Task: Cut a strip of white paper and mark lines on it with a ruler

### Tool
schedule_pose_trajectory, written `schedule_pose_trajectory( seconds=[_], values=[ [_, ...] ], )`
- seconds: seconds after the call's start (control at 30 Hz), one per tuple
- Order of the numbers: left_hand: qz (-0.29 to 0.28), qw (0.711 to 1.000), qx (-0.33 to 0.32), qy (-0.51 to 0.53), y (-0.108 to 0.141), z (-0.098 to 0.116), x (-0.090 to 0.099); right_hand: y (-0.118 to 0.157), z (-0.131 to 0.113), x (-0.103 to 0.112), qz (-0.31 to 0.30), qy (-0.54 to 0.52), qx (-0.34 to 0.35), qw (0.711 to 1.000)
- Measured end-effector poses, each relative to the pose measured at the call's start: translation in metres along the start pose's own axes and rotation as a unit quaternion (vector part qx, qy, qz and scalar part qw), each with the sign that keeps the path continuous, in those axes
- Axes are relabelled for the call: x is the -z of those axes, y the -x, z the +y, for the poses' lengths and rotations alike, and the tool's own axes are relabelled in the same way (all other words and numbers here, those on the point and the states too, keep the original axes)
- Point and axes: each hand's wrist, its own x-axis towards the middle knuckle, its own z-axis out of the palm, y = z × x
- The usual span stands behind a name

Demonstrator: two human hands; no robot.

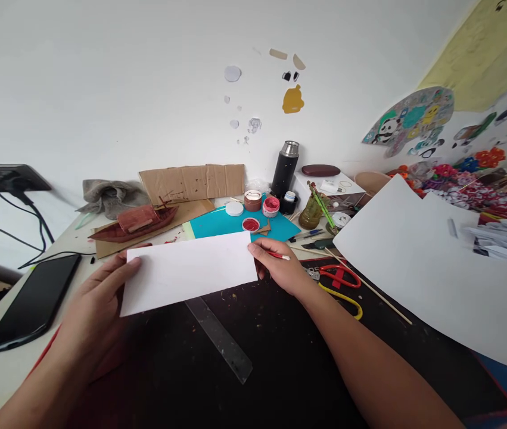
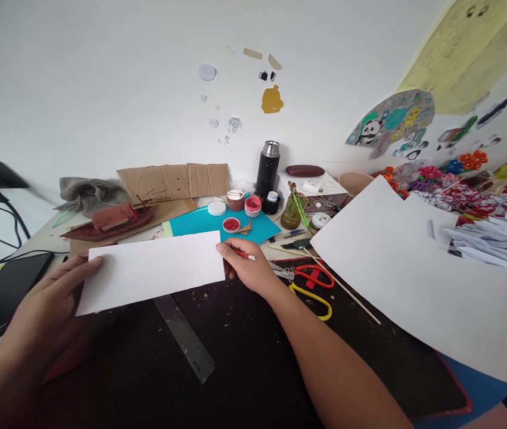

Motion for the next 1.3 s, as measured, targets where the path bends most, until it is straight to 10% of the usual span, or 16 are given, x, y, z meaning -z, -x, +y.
schedule_pose_trajectory(
  seconds=[0.23,0.4,0.67,0.97,1.3],
  values=[
    [-0.097,0.972,0.113,-0.179,0.011,0.016,0.012,-0.006,0.003,0.010,0.078,-0.006,0.010,0.997],
    [-0.280,0.900,0.111,-0.315,0.009,0.022,0.026,-0.002,0.000,0.006,0.023,0.004,-0.017,1.000],
    [-0.392,0.825,0.146,-0.380,0.020,0.004,0.005,0.009,-0.003,-0.011,-0.047,0.036,-0.046,0.997],
    [-0.313,0.846,0.148,-0.406,0.020,0.001,-0.006,-0.004,0.009,-0.004,0.045,-0.026,-0.037,0.998],
    [-0.323,0.769,0.153,-0.530,0.014,-0.021,0.008,-0.005,0.009,-0.002,0.054,-0.031,-0.012,0.998]
  ],
)
